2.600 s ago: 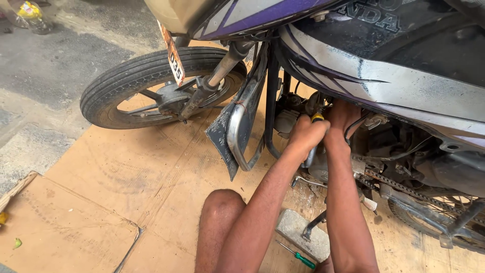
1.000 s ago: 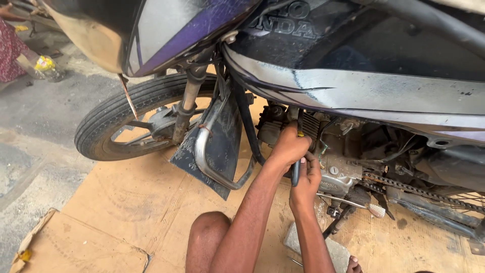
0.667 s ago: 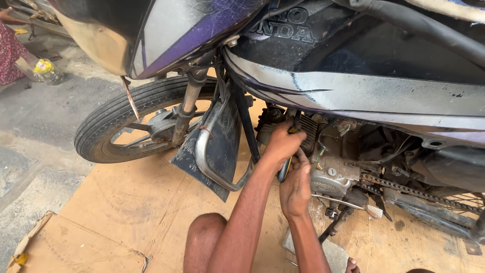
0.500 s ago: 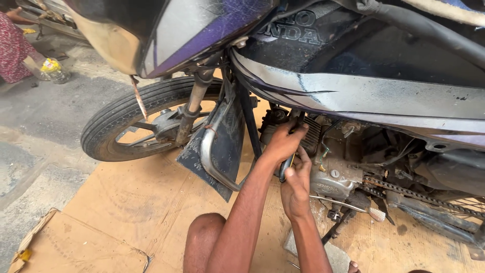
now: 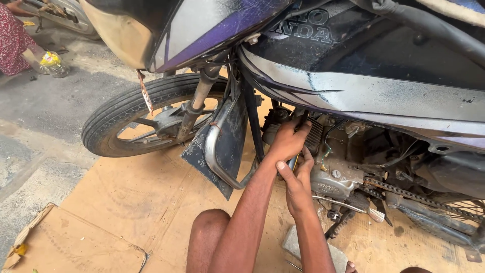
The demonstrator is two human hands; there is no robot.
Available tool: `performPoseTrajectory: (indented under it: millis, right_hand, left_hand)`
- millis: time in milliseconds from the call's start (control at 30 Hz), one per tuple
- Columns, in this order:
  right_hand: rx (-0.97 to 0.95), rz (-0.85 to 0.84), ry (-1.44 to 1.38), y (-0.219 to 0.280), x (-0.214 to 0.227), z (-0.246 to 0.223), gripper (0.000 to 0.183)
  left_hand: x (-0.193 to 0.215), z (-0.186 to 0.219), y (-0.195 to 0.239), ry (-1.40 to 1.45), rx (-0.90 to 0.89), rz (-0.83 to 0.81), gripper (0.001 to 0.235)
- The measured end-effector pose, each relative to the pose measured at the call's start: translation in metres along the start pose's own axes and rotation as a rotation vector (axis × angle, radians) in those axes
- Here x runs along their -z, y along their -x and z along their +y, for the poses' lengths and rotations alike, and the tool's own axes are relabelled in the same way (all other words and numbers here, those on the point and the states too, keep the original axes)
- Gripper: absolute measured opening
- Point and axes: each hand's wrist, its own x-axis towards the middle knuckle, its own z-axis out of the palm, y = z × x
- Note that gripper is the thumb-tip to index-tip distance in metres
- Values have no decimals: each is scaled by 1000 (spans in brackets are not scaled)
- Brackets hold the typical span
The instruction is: The person uses a yellow-handled screwdriver to work on the engine area of a motorcycle. They are sitting on a cardboard sheet on the ground, manipulating components near the engine block and exhaust pipe.
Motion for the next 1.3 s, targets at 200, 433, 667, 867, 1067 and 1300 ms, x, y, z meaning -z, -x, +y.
performPoseTrajectory:
  millis: [200,433,667,867,1067,1300]
  right_hand:
    - [-121,127,-9,1,-1,20,101]
    - [-275,43,-74,3,9,11,63]
    - [-288,-150,-319,0,20,7,60]
    - [-260,-83,-337,-2,22,17,72]
    - [-251,-47,-433,-1,25,28,65]
    - [-165,-36,-444,1,21,26,56]
  left_hand:
    - [-4,-8,-5,-69,53,1,62]
    - [-8,-21,-11,-96,-19,-28,64]
    - [-1,9,2,-146,61,-58,60]
    - [-3,15,6,-268,-22,-6,57]
    - [7,29,13,-223,-43,-3,63]
    - [15,43,27,-331,242,-221,49]
